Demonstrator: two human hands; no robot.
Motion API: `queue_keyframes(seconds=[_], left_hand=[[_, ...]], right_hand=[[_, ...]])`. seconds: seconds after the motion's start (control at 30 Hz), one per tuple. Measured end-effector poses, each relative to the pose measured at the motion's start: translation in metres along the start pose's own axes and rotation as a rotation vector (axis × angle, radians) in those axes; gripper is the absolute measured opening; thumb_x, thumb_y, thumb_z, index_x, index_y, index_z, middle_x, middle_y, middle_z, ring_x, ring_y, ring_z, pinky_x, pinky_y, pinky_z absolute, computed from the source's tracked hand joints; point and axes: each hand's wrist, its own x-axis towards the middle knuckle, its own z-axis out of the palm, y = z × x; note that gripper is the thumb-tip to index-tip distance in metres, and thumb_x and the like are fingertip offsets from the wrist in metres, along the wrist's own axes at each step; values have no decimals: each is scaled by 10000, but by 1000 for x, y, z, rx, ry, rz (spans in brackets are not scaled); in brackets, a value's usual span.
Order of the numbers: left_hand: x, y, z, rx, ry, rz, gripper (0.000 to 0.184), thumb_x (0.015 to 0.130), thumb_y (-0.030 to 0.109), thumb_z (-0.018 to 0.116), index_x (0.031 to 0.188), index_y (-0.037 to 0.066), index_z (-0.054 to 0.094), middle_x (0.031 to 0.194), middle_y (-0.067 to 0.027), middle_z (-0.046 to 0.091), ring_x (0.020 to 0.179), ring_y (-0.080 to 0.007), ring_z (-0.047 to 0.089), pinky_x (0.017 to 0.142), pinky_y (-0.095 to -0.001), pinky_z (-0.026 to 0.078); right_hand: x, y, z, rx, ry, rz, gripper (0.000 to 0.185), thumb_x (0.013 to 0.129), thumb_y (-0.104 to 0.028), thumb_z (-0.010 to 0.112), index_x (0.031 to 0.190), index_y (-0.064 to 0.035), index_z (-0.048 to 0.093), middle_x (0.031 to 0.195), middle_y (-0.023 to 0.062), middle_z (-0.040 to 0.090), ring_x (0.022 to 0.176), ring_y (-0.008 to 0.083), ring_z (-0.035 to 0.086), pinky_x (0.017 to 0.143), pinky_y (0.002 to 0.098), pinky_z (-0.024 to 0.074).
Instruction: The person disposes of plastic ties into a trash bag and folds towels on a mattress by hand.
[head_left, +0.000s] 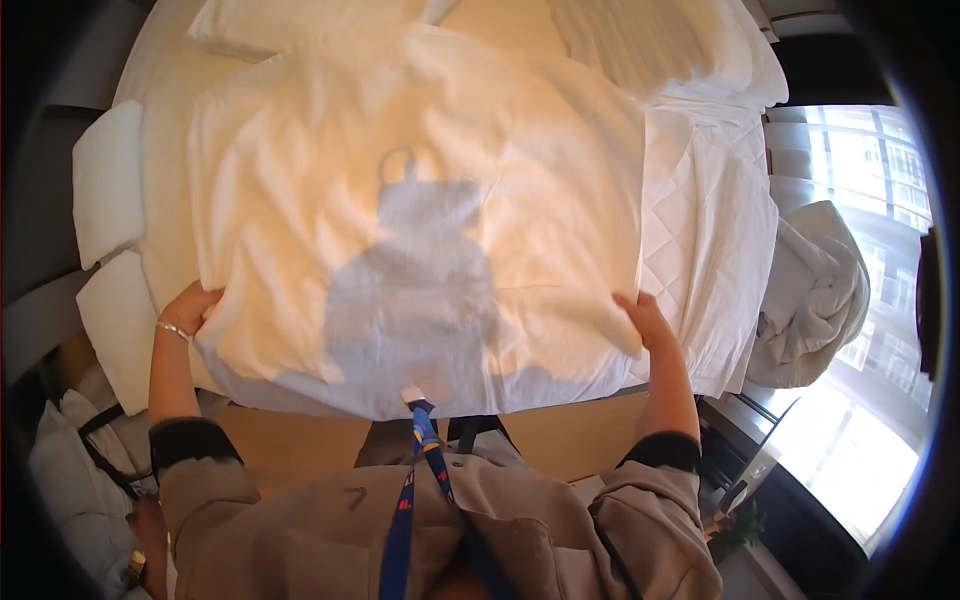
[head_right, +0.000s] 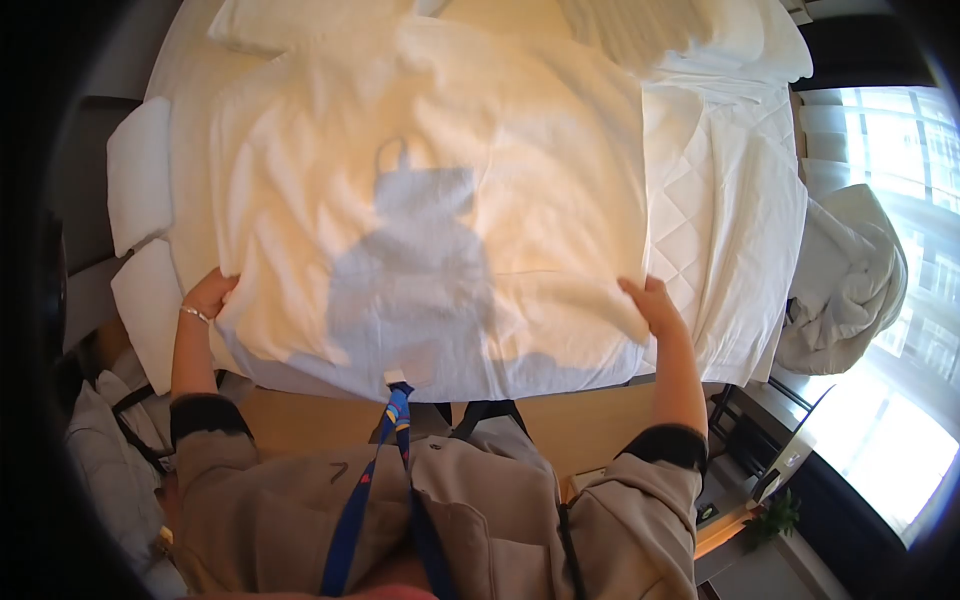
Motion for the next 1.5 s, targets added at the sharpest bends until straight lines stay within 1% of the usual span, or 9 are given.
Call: queue_keyframes(seconds=[0.27, 0.33, 0.57, 0.67, 0.73, 0.93, 1.2, 1.33, 1.5], left_hand=[[-24, -38, 0, 95, 32, 92, 577, 820, 334, 633, 1237, -16, 441, 1126, -101, 571, 986, -169, 560, 852, -305, 457], [-1, -7, 7, 78, 107, 208, 592, 825, 380, 617, 1228, -19, 448, 1120, -106, 573, 974, -172, 567, 833, -310, 468], [93, 107, 17, -74, 487, 580, 585, 791, 364, 665, 1184, -25, 476, 1108, -100, 577, 942, -176, 574, 805, -312, 482], [61, 131, 39, -214, 138, 498, 524, 809, 326, 655, 1184, 2, 485, 1081, -81, 583, 934, -161, 579, 812, -302, 479], [40, 134, 53, -321, -75, 528, 515, 802, 293, 665, 1170, -22, 492, 1052, -86, 593, 914, -149, 578, 777, -279, 476], [82, 135, 54, 585, 461, 451, 332, 758, 253, 674, 963, -1, 621, 857, -42, 611, 757, -105, 542, 620, -263, 445], [21, 114, 41, 600, 91, 140, 278, 741, 281, 714, 782, 20, 627, 658, 45, 514, 624, -77, 451, 548, -230, 382], [-4, 70, 82, 345, 312, 979, 226, 756, 212, 717, 849, 23, 634, 775, 24, 580, 684, -85, 513, 637, -232, 435], [-46, -2, 150, 701, 65, 936, 185, 769, -7, 569, 941, 42, 615, 856, -11, 616, 798, -87, 547, 693, -229, 444]], right_hand=[[-4, 70, -41, -376, 35, -128, 391, 743, -243, 712, 997, 37, 614, 883, 70, 644, 809, 142, 579, 713, 289, 466], [40, 27, -49, -458, 444, -337, 407, 747, -273, 713, 992, 34, 608, 853, 73, 639, 793, 148, 576, 730, 281, 464], [158, -126, -5, -257, 731, -456, 364, 777, -332, 665, 871, 8, 581, 745, 52, 571, 675, 113, 492, 602, 267, 414], [158, -123, -46, -83, 605, -719, 228, 791, -251, 631, 803, -33, 565, 648, 9, 478, 548, 109, 367, 471, 306, 324], [154, -105, -91, -13, 683, -648, 271, 797, -221, 622, 883, 34, 583, 759, 74, 593, 623, 150, 515, 558, 309, 437], [169, -91, -86, -228, 593, -375, 425, 767, -222, 665, 1068, 52, 545, 995, 155, 592, 880, 205, 565, 748, 296, 464], [158, -65, -134, 246, 128, -501, 499, 844, -113, 580, 1267, 44, 368, 1160, 183, 519, 993, 239, 547, 848, 307, 451], [142, -80, -120, 308, 330, -524, 439, 829, -59, 574, 1243, -5, 440, 1004, 138, 595, 885, 188, 575, 765, 274, 465], [145, -87, -99, 20, 447, -498, 469, 811, -11, 518, 1272, -28, 431, 1006, 144, 595, 849, 184, 572, 753, 289, 459]])
